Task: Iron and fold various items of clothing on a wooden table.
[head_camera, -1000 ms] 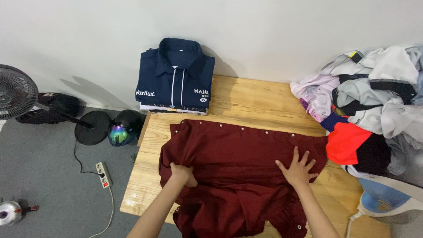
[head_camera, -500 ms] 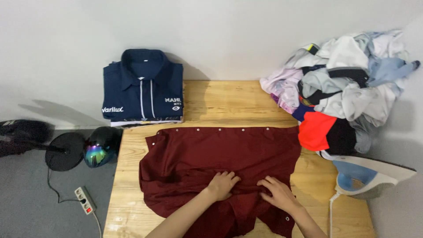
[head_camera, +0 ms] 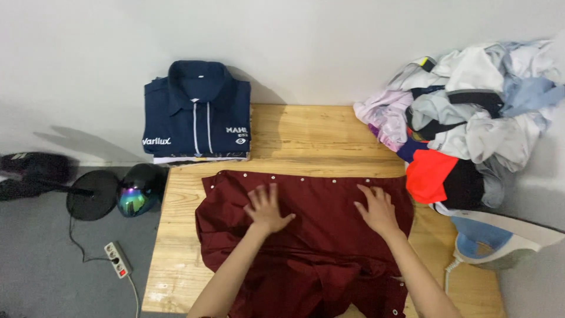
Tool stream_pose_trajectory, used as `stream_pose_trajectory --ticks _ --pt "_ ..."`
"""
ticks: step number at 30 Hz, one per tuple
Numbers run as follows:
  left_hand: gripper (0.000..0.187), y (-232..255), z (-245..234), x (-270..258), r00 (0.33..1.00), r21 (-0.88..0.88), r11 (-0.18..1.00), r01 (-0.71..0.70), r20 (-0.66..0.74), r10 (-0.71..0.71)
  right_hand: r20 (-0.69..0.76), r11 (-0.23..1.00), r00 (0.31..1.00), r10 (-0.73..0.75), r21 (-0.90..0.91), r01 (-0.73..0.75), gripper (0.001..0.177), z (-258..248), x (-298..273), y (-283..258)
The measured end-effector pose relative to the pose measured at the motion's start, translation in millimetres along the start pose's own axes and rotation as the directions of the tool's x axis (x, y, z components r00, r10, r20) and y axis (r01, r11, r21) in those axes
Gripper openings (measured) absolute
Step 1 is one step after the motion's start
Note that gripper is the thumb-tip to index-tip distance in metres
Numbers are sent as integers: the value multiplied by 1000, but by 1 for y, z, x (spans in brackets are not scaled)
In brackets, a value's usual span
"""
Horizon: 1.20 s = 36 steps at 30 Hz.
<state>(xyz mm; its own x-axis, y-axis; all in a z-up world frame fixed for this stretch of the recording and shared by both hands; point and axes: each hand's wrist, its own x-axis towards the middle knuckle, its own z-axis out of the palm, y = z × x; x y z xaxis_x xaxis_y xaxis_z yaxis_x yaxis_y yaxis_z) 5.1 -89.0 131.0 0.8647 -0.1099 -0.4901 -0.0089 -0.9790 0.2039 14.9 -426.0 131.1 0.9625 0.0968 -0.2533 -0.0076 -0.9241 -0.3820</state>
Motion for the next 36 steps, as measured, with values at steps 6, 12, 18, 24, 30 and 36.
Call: stream_pose_trajectory --ticks 6,12,18,24,30,36 --pt "157 -60 -10 -19 914 -23 926 377 170 -368 112 963 963 246 -145 -229 92 24 48 -46" --pt "155 -84 -24 -17 926 22 929 369 72 -370 135 937 932 337 -141 -319 119 21 56 -60" --pt "154 -68 40 33 897 50 969 240 -393 -202 -141 988 979 149 -25 -154 100 37 22 -34" --pt "142 37 25 -10 937 197 975 -99 -313 158 -334 986 936 109 -81 -144 104 50 -30 -11" --pt "157 52 12 -23 959 217 975 -53 282 -11 -188 919 932 311 -190 -345 123 48 -56 5" --pt "144 88 13 -17 952 299 944 -138 302 44 -153 923 948 279 -230 -308 126 40 -64 23"
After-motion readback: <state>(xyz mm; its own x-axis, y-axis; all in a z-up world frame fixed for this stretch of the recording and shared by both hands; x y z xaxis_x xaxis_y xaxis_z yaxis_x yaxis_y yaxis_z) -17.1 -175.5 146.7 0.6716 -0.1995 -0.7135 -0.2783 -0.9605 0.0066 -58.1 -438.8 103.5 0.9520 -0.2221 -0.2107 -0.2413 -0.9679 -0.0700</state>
